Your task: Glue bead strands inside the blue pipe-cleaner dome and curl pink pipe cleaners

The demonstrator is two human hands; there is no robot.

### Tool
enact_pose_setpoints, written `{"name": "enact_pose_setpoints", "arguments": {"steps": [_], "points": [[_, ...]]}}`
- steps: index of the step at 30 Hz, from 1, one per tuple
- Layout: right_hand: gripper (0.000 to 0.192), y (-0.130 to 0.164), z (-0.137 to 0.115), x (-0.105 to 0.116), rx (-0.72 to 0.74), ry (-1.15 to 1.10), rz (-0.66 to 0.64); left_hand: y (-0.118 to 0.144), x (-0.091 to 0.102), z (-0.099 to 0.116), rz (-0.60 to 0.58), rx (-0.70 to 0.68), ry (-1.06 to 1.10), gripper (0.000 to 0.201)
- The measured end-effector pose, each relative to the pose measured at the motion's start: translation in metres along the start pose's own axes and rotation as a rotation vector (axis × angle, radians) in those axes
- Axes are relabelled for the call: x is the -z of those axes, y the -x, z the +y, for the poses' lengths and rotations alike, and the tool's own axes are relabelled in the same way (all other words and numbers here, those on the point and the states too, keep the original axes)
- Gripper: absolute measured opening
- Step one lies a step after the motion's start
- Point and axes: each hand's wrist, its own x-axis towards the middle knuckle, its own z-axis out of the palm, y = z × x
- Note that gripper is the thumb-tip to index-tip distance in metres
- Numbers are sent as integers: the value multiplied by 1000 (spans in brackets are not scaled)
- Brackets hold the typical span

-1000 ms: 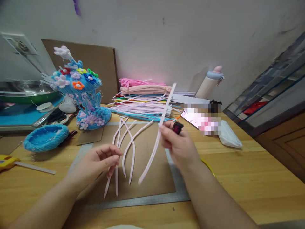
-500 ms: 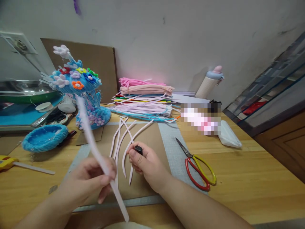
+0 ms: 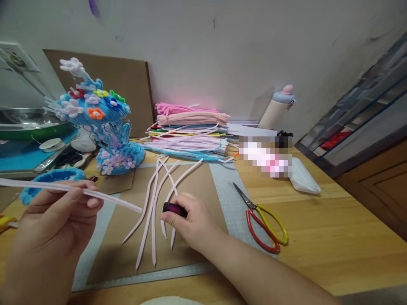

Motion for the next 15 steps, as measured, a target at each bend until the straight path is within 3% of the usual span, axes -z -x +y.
{"name": "enact_pose_setpoints", "arguments": {"steps": [3, 7, 12, 15], "points": [[25, 0, 2, 0, -3, 40, 22, 1, -2, -1, 10, -43, -34, 14], [24, -2, 4, 2, -24, 73, 76, 2, -3, -3, 8, -87, -101, 7], [24, -5, 5, 4, -108, 25, 106, 2, -2, -5, -34, -25, -55, 5], [14, -4, 4, 3, -153, -32, 107, 3, -2, -7, -15, -16, -25, 7]]}}
